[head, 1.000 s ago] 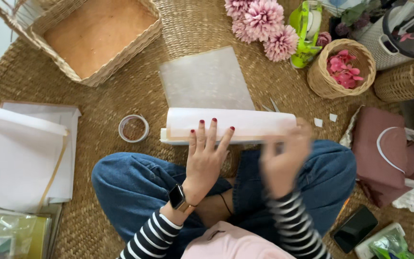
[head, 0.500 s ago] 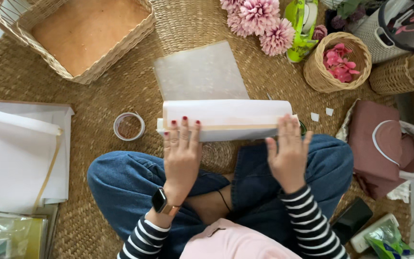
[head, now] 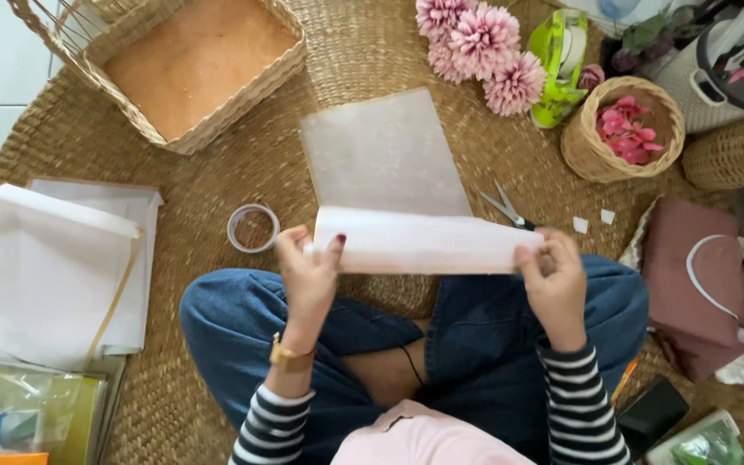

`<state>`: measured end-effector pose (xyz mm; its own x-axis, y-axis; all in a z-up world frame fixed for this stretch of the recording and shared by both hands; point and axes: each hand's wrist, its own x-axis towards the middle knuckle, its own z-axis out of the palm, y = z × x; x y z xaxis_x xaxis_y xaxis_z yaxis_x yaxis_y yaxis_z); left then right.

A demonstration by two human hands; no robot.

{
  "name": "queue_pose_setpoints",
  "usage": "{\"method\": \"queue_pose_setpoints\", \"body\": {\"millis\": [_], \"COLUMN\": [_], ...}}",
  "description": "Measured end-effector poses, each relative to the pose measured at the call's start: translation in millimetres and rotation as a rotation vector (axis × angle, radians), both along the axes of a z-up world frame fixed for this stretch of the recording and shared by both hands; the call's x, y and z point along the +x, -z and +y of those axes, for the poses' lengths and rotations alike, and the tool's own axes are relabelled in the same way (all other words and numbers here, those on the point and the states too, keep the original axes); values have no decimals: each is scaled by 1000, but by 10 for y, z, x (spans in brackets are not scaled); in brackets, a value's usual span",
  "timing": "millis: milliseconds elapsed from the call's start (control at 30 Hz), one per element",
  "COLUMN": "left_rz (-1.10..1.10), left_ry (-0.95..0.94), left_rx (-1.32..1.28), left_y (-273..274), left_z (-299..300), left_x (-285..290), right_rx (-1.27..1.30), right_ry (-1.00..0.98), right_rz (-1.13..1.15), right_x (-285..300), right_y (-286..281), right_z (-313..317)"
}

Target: The person wraps a rectangular white board in tissue paper, securing the paper with adhesive tape and trimming edges with scissors.

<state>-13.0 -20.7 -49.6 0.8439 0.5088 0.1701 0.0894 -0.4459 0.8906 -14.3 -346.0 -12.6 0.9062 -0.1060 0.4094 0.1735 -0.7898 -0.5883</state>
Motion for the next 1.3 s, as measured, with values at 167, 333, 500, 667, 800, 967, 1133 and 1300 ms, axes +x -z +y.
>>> {"method": "queue_pose_setpoints", "body": {"millis": [167,333,500,667,800,967,1133,1300], "left_rz": [461,508,241,117,155,192,70,-203], "left_ry": [-10,57,271,465,558,306,283,302], "left_rx": [-906,-1161,-1297,-1099,-929,-684,-344,73], "left_y": [168,278,101,-113,-17,-678,-751,-752], "left_z": [176,347,443,583,656,588,586,625], "left_x": [-378,-608,-577,-482,-356,-155,-18,62], "right_rx": [445,680,714,835,1001,906,821,861], "right_ry": [148,156,30,-151,-48,-141,-241,-339], "right_rz": [576,823,774,450,380,582,538,444], "right_x": [-212,-155,-51,180,452,511,661,772], "right_y": [79,-146,-153,-216,-233,-624,-907,-1054], "right_z": [-143,58,127,-26,-87,40,-128,-312]}}
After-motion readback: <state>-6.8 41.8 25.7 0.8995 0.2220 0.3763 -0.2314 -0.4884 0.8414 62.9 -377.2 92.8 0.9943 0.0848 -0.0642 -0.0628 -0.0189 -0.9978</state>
